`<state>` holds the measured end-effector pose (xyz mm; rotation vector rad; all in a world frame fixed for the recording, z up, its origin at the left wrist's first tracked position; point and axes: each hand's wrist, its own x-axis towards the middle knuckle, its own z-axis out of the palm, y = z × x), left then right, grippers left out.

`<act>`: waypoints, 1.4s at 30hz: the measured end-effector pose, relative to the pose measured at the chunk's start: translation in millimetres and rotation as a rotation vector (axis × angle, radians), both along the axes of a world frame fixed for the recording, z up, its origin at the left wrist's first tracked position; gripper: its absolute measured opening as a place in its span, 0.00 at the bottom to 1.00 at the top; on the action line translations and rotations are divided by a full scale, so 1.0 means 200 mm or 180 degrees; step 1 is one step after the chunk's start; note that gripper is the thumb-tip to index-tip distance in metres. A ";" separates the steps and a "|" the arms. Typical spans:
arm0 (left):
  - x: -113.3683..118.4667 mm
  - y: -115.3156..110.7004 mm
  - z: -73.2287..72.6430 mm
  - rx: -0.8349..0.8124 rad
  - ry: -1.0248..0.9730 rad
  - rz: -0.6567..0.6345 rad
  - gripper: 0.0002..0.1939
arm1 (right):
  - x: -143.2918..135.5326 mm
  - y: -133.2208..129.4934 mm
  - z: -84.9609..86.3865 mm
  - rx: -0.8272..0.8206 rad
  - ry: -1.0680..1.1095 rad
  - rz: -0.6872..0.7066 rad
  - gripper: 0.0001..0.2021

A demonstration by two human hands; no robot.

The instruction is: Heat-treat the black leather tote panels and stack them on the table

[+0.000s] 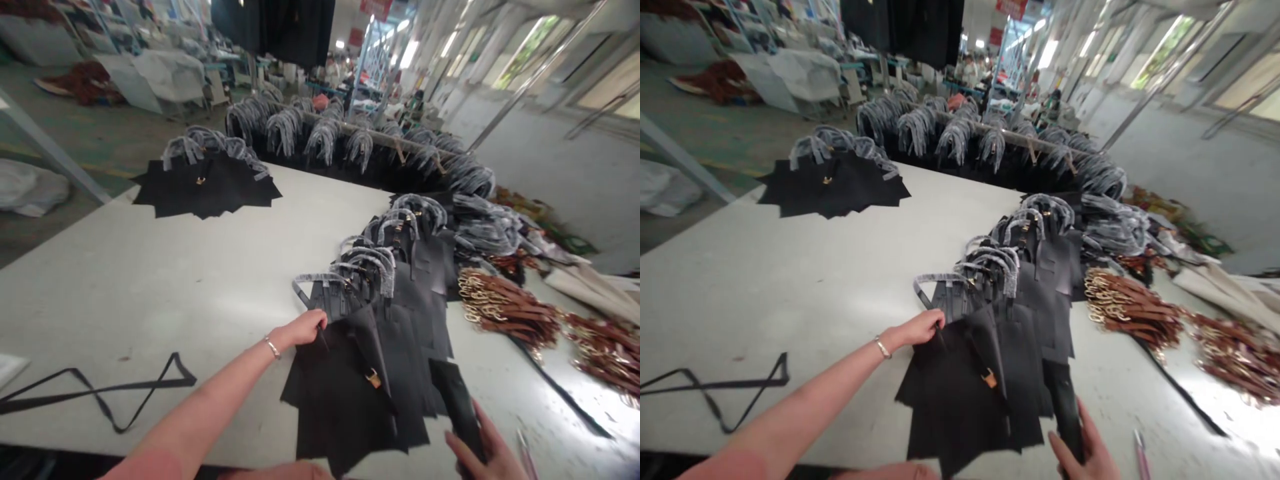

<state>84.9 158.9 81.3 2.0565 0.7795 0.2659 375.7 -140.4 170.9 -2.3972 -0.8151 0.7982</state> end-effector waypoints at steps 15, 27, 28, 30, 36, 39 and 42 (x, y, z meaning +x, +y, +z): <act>-0.31 -0.28 -0.03 0.0961 0.0774 0.1536 0.17 | -0.56 0.43 -0.12 0.0045 0.0630 0.1375 0.41; -0.37 -0.50 -0.40 0.1328 0.0635 0.0850 0.20 | -0.81 0.86 -0.23 -0.0292 0.1364 0.1533 0.40; -0.39 -0.48 -0.41 0.1326 0.0629 0.0844 0.19 | -0.82 0.89 -0.23 -0.0313 0.1426 0.1523 0.40; -0.41 -0.47 -0.43 0.1335 0.0595 0.0809 0.19 | -0.84 0.94 -0.24 -0.0317 0.1550 0.1493 0.40; -0.39 -0.46 -0.44 0.1363 0.0494 0.0786 0.19 | -0.86 1.03 -0.22 -0.0362 0.1496 0.1604 0.40; -0.40 -0.48 -0.43 0.1390 0.0463 0.0837 0.19 | -0.85 1.00 -0.22 -0.0432 0.1294 0.1788 0.40; -0.40 -0.49 -0.43 0.1483 0.0370 0.0889 0.17 | -0.85 1.02 -0.23 -0.0440 0.1163 0.1907 0.39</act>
